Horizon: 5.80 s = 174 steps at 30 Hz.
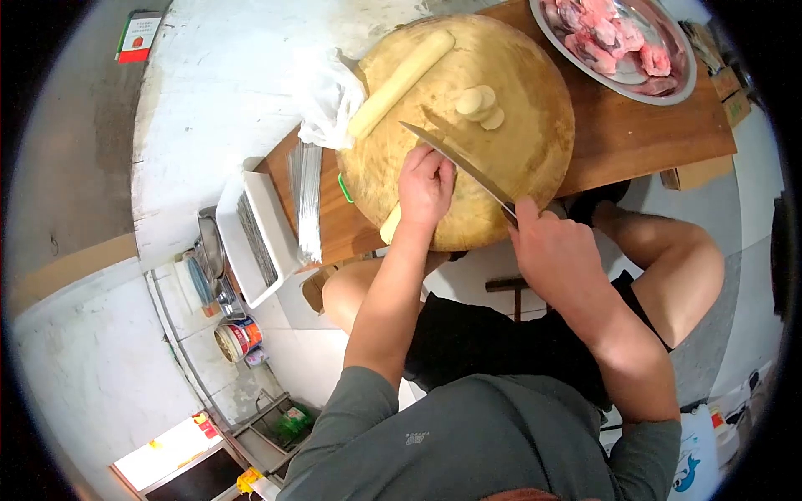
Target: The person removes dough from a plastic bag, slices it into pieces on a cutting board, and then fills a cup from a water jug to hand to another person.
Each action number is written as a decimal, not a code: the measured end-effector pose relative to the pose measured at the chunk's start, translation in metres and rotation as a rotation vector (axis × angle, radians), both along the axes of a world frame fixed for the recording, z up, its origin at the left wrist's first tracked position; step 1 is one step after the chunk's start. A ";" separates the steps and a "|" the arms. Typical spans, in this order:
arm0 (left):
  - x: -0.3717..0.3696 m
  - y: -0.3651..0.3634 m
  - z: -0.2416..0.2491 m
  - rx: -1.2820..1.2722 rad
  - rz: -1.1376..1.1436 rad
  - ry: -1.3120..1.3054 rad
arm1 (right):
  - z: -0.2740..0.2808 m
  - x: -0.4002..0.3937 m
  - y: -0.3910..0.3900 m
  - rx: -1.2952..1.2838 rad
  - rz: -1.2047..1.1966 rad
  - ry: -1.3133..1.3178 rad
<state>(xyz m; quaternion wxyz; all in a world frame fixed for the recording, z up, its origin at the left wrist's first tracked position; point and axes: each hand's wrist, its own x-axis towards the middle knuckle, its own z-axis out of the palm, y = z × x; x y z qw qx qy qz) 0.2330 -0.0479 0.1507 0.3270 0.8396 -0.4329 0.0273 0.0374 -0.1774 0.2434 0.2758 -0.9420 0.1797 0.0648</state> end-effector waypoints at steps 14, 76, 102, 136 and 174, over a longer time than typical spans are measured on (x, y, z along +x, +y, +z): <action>0.001 0.000 -0.003 0.011 -0.009 -0.012 | 0.000 0.007 -0.004 0.060 0.008 0.059; -0.005 0.002 0.001 -0.010 0.009 -0.044 | -0.023 0.003 0.010 -0.006 -0.072 -0.010; -0.001 0.007 -0.004 0.069 -0.004 -0.057 | -0.014 0.007 0.007 0.030 -0.036 -0.021; 0.000 0.004 -0.006 0.030 -0.017 -0.080 | -0.008 0.016 0.004 0.116 -0.027 0.086; -0.002 0.002 -0.002 0.049 0.022 0.103 | -0.061 0.029 -0.019 0.617 -0.284 -0.044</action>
